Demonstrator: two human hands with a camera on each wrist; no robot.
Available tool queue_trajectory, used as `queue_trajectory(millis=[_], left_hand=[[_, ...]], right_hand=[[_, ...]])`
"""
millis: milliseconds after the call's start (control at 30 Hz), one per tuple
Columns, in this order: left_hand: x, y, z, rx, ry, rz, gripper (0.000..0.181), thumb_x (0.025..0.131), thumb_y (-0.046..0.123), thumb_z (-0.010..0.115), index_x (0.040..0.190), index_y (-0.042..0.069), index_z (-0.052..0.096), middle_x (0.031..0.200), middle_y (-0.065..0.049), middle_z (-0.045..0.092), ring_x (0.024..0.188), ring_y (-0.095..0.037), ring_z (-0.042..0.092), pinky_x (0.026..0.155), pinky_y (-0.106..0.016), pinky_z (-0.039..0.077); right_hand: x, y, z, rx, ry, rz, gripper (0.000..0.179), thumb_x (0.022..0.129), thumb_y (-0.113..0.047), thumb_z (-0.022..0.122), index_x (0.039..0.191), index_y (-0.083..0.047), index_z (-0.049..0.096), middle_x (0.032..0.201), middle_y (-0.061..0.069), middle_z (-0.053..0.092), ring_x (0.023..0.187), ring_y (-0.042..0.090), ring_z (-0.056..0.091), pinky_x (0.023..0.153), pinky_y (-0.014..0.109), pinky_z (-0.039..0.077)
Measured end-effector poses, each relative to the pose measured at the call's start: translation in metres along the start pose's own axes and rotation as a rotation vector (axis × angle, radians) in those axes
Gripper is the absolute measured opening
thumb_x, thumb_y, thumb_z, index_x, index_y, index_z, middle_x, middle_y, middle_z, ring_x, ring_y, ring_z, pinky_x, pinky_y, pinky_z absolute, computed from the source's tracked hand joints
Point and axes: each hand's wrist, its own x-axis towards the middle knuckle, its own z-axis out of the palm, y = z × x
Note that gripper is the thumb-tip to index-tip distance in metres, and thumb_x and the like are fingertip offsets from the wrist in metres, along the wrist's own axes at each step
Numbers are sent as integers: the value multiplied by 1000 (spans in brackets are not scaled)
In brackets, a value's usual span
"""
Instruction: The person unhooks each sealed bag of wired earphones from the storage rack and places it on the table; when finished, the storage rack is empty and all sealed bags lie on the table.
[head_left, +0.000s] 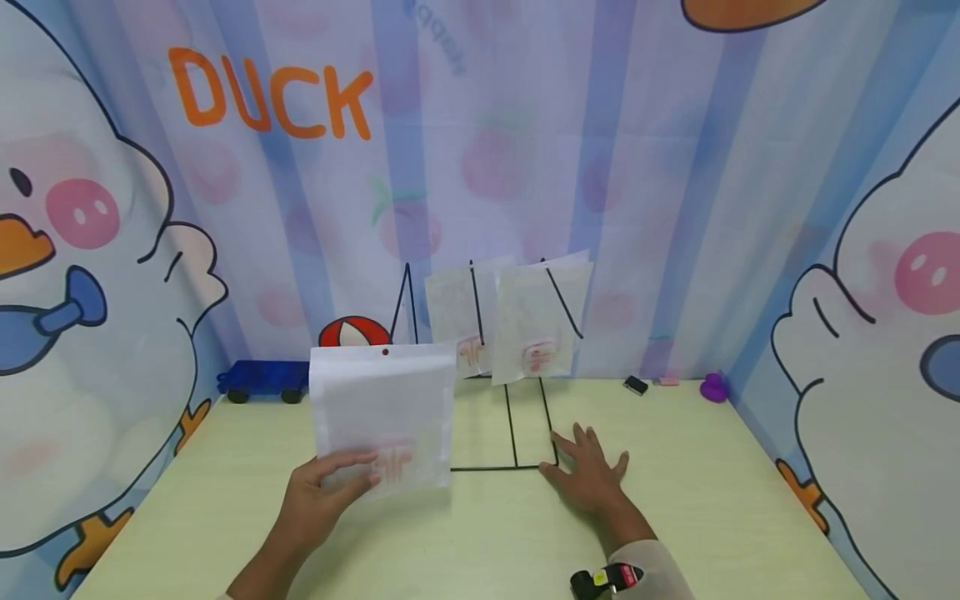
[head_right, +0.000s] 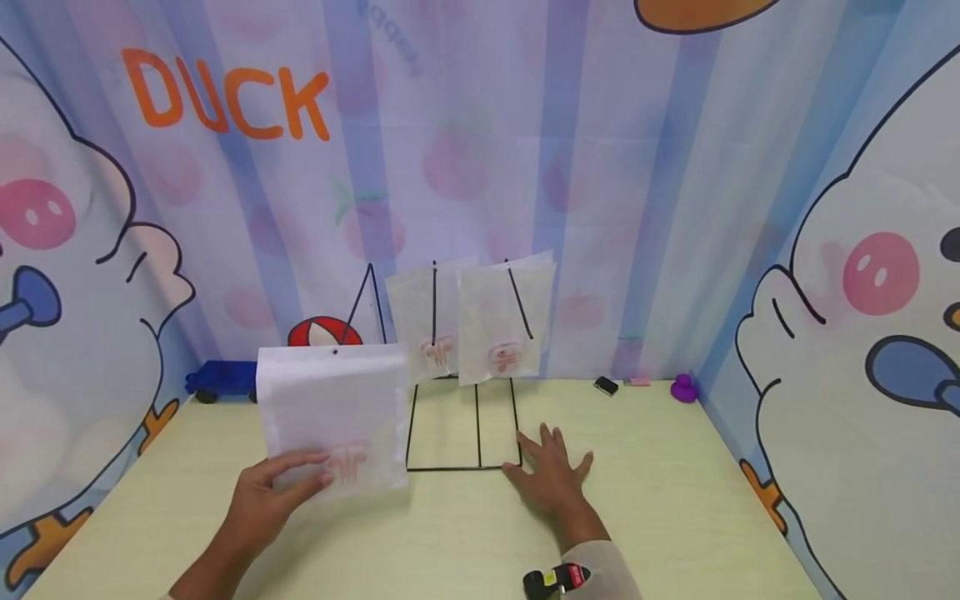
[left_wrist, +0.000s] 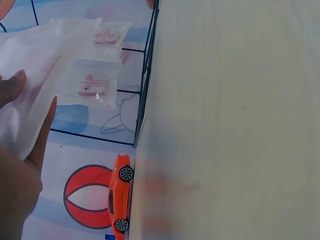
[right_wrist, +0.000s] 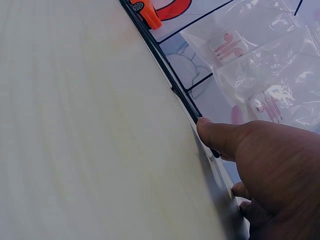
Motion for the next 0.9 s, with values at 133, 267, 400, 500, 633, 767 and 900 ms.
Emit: queue_trajectory(millis=[133,267,400,500,633,767,900], left_hand=[[-1,0,-1,29,-8,-50,29,85,8,92,114,13,87,124,6,81,115,4,67,99,-13,48],[-1,-4,-4,40,-31,-63,29,86,11,92,114,13,87,125,7,80,117,4,66,100,-15,47],[-1,-13,-11,50,-32,-47,27,84,9,93,110,12,88,123,2,83,115,6,67,99,-13,47],[-1,-21,-17,51,-39,-67,28,84,10,93,112,13,87,125,1,83,115,8,66,99,-11,47],[0,-32,-24,42,-71,-130,32,85,13,93,116,13,86,129,0,81,118,9,65,99,-11,48],[1,-39,-31,62,-107,-234,35,86,20,93,120,15,85,136,-1,78,122,8,64,107,-21,50],[4,-45,-38,82,-135,-359,41,88,26,93,127,15,83,148,-6,72,138,-11,61,123,-53,44]], right_hand=[[0,0,-1,5,-2,1,66,105,-50,66,163,-21,53,180,24,25,169,50,13,121,89,-9],[0,1,-1,5,2,-4,66,105,-50,66,163,-21,53,180,24,25,169,50,13,121,89,-9],[0,2,0,13,8,-17,67,104,-50,66,163,-20,53,180,24,26,169,50,13,121,89,-10],[0,2,2,14,13,-18,68,104,-50,66,163,-20,53,180,24,26,170,49,13,122,88,-12],[0,2,2,4,11,-14,69,105,-53,64,164,-21,52,180,24,25,170,49,13,122,88,-12],[0,1,1,-3,-5,-1,67,105,-51,65,164,-22,51,181,23,24,170,49,11,121,88,-10],[-1,-1,-1,-1,-9,1,67,105,-51,66,164,-22,52,181,23,24,170,49,12,121,89,-10]])
